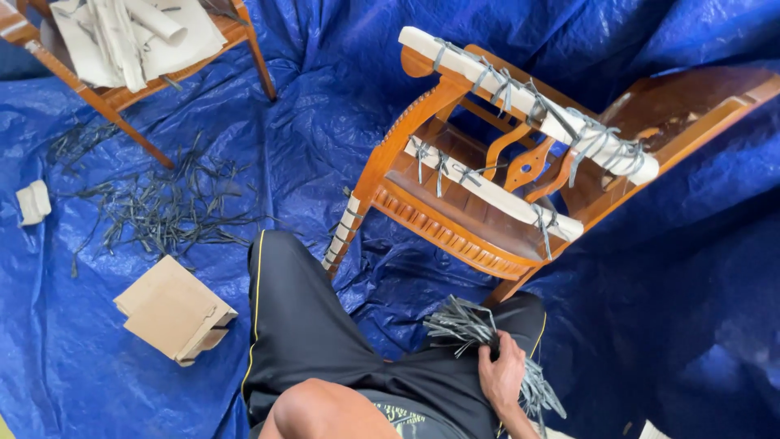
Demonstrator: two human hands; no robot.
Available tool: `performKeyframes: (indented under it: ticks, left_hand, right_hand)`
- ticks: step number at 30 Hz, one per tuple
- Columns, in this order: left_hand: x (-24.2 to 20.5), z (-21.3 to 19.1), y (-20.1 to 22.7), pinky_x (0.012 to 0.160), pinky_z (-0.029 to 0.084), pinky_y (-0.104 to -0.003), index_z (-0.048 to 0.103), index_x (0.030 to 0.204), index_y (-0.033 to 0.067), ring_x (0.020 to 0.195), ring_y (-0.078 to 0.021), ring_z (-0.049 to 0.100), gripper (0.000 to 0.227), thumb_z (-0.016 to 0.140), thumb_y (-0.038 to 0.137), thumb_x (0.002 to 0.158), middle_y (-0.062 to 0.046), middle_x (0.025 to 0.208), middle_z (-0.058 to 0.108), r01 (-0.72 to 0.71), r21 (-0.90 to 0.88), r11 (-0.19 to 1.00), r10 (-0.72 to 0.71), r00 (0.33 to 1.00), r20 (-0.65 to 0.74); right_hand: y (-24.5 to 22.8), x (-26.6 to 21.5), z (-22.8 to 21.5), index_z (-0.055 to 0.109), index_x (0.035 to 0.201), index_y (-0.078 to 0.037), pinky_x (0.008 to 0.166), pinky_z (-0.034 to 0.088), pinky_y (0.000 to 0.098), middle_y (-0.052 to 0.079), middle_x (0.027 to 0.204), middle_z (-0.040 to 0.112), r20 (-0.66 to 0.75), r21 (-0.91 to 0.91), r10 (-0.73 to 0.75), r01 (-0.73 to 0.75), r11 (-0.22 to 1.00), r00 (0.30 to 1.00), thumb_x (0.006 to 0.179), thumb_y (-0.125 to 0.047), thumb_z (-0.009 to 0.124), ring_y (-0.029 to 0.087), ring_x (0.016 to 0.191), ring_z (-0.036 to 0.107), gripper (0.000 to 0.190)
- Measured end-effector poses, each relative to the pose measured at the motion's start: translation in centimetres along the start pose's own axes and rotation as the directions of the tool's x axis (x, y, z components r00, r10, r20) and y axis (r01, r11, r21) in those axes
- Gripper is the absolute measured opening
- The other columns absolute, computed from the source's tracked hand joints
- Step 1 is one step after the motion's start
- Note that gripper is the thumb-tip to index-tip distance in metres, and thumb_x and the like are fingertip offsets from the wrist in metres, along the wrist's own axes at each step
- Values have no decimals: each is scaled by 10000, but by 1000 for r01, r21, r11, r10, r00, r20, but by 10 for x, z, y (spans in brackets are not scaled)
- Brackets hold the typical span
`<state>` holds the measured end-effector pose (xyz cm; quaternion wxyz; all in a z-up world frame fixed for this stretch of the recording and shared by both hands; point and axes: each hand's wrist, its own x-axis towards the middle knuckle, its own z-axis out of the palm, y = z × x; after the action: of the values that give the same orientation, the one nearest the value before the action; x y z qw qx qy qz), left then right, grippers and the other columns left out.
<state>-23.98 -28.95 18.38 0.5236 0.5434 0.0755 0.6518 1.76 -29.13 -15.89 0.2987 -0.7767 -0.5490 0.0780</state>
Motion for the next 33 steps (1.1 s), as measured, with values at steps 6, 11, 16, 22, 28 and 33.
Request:
performKeyframes:
  ticks: [6,11,16,22,28,33]
  left_hand:
    - [19,0,-2,781,531,-283,492,761,76,695,-144,562,357,519,247,1074,8,725,537,-48,133,990,57,996,-65]
    - [41,-18,-18,789,530,-290,488,769,70,692,-150,545,386,492,274,1096,6,717,514,-70,222,972,90,993,-81]
    - [39,-56,-35,797,528,-297,483,777,63,688,-155,527,417,465,302,1119,5,710,492,-85,260,962,97,995,-36]
    - [-86,-163,-128,561,421,-254,590,735,1,594,-50,467,269,702,156,924,-1,612,537,663,422,618,-554,748,-365]
    - [-178,-220,-179,562,468,-296,656,772,18,570,-109,573,261,735,235,894,-26,609,627,803,532,270,-734,529,-427]
    - [-178,-227,-192,600,509,-317,688,865,35,620,-145,658,212,724,243,891,-52,686,686,712,645,279,-818,528,-228]
  right_hand:
    - [12,3,-4,638,1106,-33,863,455,468,169,999,683,44,42,-43,41,998,998,804,-155,683,387,923,610,329]
    - [25,3,-3,641,1101,-47,882,460,451,145,975,681,70,80,-127,121,989,989,819,-140,655,353,922,627,297]
    - [13,5,-6,646,1111,-43,860,469,451,157,957,680,80,27,-68,66,997,994,795,-153,677,369,903,607,336]
    - [-14,-1,-18,647,1124,-38,836,486,476,177,958,688,45,-48,-16,18,999,999,811,-162,691,387,901,608,340]
    - [-43,-8,-26,635,1137,-48,789,528,490,185,952,701,107,-102,-78,89,991,991,795,-144,683,392,857,656,358]
    - [-94,-10,4,606,1142,-66,747,543,498,201,958,700,208,-38,-118,128,991,971,816,-153,680,412,830,679,345]
